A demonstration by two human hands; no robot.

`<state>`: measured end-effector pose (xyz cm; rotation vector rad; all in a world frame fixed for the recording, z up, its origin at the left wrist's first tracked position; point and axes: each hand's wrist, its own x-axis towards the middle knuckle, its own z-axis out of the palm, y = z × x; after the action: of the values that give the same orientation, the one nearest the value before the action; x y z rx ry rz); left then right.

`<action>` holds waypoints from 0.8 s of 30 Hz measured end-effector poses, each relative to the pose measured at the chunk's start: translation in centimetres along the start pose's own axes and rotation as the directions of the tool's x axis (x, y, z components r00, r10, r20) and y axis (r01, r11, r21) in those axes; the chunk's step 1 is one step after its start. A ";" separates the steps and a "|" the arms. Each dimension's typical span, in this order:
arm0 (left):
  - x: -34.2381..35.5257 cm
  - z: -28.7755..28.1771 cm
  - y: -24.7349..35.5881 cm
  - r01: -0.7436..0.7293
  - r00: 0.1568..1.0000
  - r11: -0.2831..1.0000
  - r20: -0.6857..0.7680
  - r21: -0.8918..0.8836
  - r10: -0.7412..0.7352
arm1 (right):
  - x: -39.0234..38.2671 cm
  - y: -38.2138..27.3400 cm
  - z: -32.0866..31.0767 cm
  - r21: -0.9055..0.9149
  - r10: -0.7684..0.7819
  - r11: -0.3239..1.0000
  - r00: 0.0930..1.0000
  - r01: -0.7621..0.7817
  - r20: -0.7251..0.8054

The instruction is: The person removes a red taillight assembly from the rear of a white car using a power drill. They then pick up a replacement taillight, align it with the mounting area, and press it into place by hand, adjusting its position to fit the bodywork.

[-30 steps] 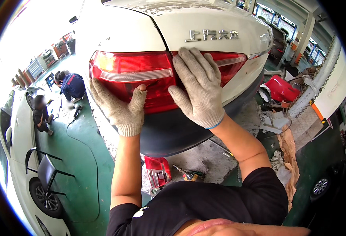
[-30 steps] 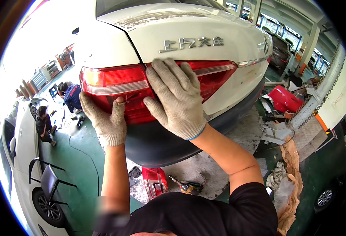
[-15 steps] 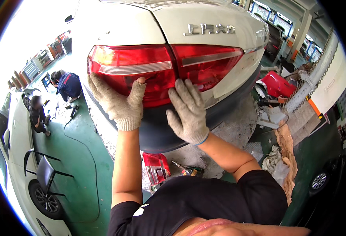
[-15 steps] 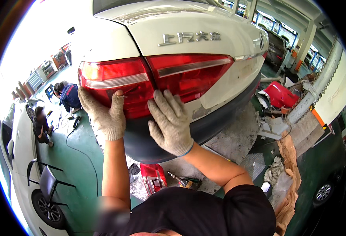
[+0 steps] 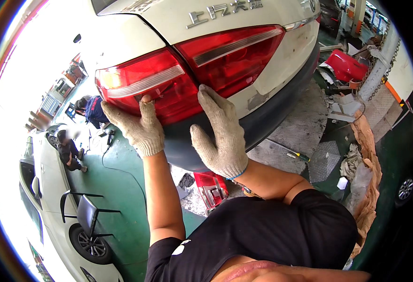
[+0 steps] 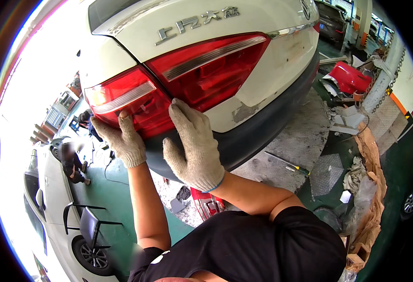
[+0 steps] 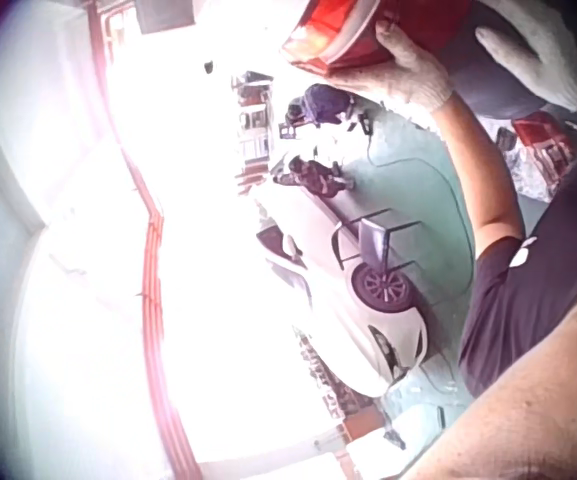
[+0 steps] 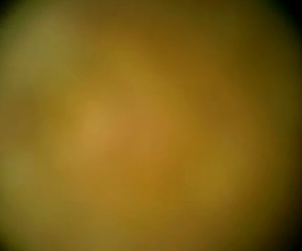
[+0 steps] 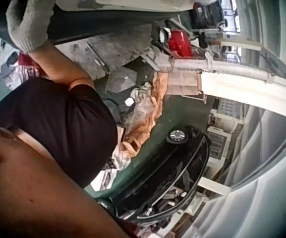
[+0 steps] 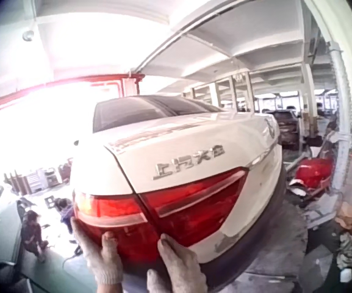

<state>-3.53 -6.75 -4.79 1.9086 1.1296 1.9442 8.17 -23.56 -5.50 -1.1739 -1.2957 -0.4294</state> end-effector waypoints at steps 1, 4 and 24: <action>0.0 0.0 -0.1 0.008 1.000 1.000 0.002 -0.018 -0.008 | 0.4 0.1 0.3 -0.016 -0.020 1.000 1.000 0.020 -0.010; 0.0 0.0 -0.7 0.014 1.000 0.998 0.003 -0.060 -0.014 | 1.4 -0.9 0.2 -0.037 0.006 0.999 0.999 -0.008 -0.044; 0.4 -0.2 -3.5 -0.086 0.996 0.995 0.020 -0.059 0.087 | 2.0 1.8 -0.2 0.170 0.087 0.983 0.993 -0.071 -0.085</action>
<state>-5.01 -4.20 -6.65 1.9748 0.9887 1.9712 10.28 -22.26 -4.42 -1.0486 -1.1780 -0.3067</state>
